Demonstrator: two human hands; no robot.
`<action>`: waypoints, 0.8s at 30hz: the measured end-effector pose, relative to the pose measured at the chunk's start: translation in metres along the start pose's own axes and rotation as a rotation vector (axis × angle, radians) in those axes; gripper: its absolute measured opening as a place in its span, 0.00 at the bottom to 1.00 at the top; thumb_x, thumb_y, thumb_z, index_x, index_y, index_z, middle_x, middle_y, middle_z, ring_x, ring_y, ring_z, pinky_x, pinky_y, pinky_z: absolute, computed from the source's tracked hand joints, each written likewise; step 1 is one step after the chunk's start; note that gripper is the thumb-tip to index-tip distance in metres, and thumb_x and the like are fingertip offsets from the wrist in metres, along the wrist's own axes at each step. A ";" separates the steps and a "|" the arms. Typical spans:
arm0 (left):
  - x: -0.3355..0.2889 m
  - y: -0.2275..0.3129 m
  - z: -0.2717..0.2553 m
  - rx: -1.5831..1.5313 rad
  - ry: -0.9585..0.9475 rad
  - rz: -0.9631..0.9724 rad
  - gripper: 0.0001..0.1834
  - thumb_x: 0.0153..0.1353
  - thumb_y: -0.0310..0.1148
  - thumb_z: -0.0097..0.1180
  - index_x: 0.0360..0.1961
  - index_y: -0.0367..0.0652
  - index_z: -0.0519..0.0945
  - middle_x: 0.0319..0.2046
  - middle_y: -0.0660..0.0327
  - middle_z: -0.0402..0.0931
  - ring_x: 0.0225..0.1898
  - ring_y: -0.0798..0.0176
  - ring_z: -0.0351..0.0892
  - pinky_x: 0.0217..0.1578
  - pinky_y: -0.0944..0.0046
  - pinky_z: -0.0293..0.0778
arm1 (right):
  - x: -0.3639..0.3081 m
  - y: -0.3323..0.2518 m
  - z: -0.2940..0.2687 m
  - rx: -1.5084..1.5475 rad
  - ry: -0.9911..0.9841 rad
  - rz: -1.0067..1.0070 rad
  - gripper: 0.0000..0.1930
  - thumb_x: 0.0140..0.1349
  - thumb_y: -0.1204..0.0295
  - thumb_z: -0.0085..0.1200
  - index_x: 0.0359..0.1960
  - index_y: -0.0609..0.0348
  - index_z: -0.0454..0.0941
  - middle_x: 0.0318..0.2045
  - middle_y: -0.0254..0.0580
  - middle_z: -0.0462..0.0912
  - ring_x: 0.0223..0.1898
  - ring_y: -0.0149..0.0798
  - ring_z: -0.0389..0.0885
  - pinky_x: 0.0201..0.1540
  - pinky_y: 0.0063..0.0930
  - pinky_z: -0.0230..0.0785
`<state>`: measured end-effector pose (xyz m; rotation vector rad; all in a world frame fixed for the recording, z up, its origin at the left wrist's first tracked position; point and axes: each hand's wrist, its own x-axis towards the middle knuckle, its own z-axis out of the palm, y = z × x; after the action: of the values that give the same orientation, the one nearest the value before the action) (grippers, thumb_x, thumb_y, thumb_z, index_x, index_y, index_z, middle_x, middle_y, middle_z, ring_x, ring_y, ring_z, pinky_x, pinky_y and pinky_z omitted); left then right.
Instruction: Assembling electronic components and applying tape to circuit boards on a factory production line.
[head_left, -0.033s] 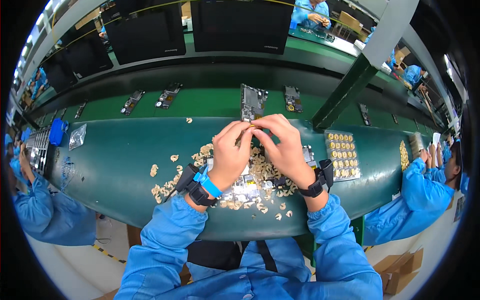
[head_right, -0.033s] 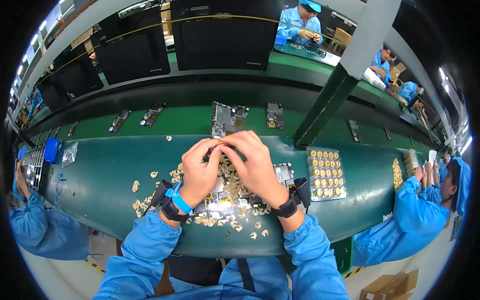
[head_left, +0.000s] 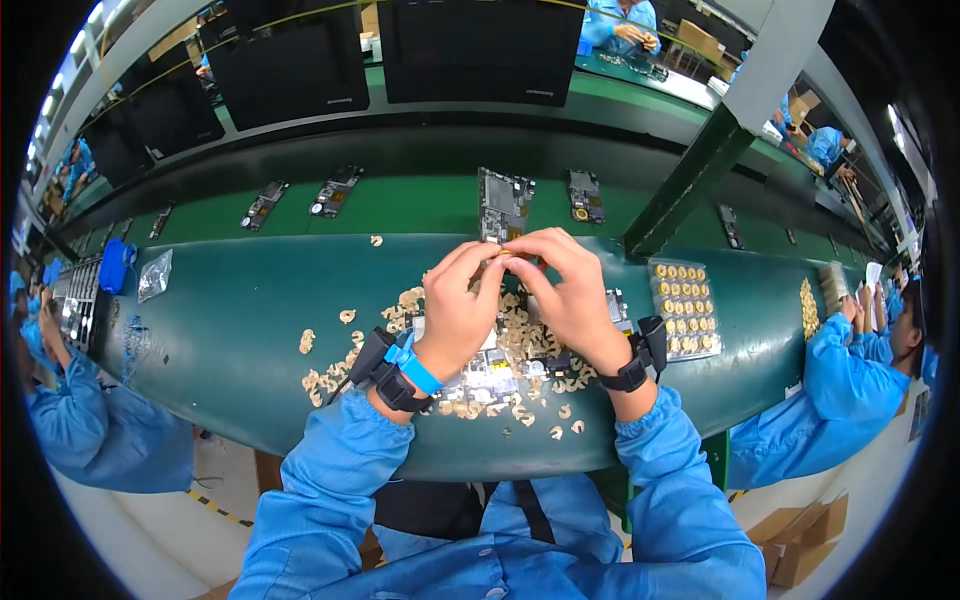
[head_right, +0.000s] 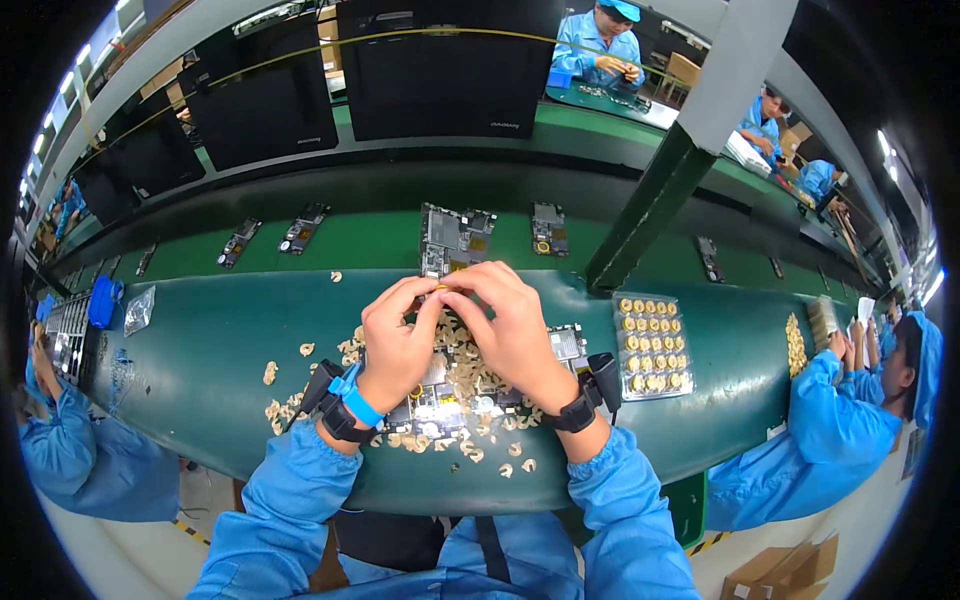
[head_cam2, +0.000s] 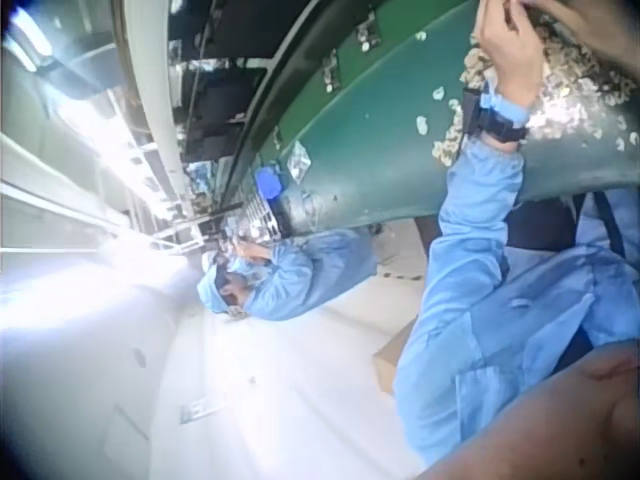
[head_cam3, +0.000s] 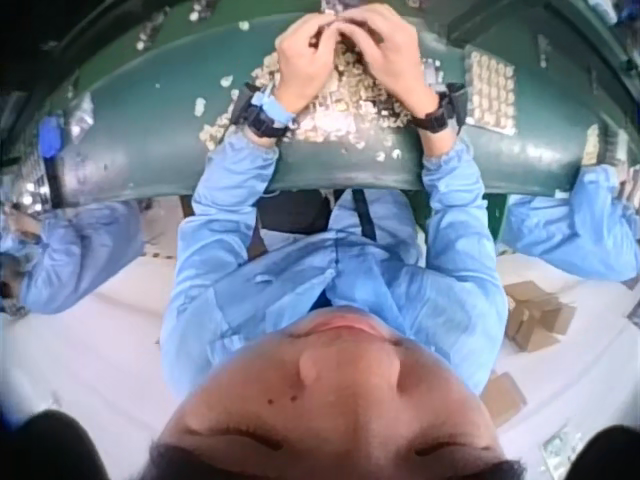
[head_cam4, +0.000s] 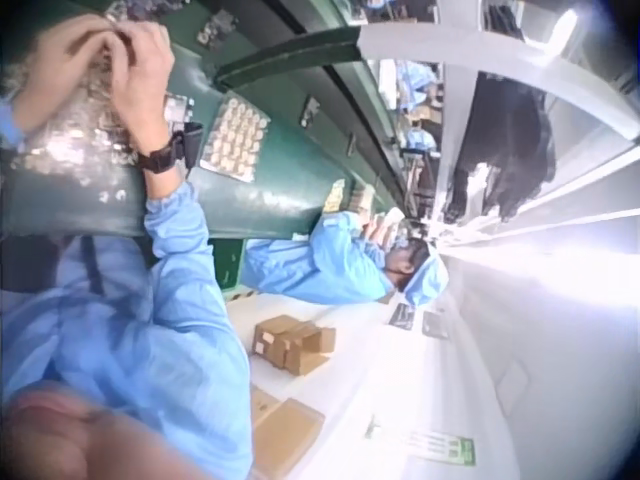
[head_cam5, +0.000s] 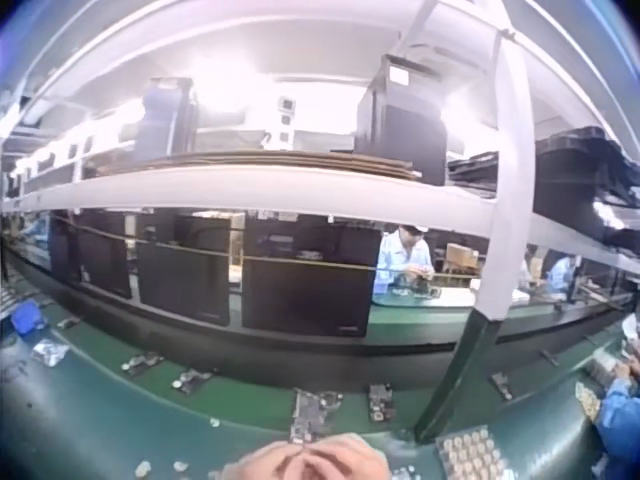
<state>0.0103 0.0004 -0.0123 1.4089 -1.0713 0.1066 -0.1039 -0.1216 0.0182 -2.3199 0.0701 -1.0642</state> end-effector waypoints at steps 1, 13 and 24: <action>0.000 0.001 0.002 -0.001 -0.010 0.000 0.07 0.67 0.21 0.61 0.43 0.28 0.83 0.38 0.53 0.85 0.37 0.65 0.85 0.38 0.67 0.80 | -0.004 0.004 -0.001 -0.001 0.007 0.007 0.07 0.69 0.78 0.59 0.45 0.66 0.84 0.38 0.41 0.87 0.42 0.31 0.86 0.43 0.26 0.79; -0.005 -0.013 0.009 -0.422 -0.062 -0.266 0.06 0.70 0.23 0.61 0.44 0.29 0.84 0.38 0.60 0.84 0.37 0.72 0.82 0.38 0.70 0.80 | -0.016 0.011 0.005 0.326 0.129 0.257 0.06 0.65 0.77 0.64 0.41 0.67 0.86 0.29 0.37 0.84 0.32 0.28 0.85 0.36 0.21 0.78; -0.003 -0.012 0.008 -0.387 -0.126 -0.253 0.08 0.72 0.23 0.59 0.47 0.29 0.84 0.40 0.60 0.85 0.41 0.71 0.83 0.44 0.69 0.81 | -0.014 0.005 -0.004 0.180 0.100 0.131 0.05 0.61 0.78 0.64 0.36 0.67 0.83 0.28 0.43 0.83 0.24 0.34 0.84 0.27 0.25 0.76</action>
<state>0.0116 -0.0074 -0.0248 1.1958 -0.9453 -0.3597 -0.1152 -0.1238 0.0078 -2.0724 0.1563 -1.0747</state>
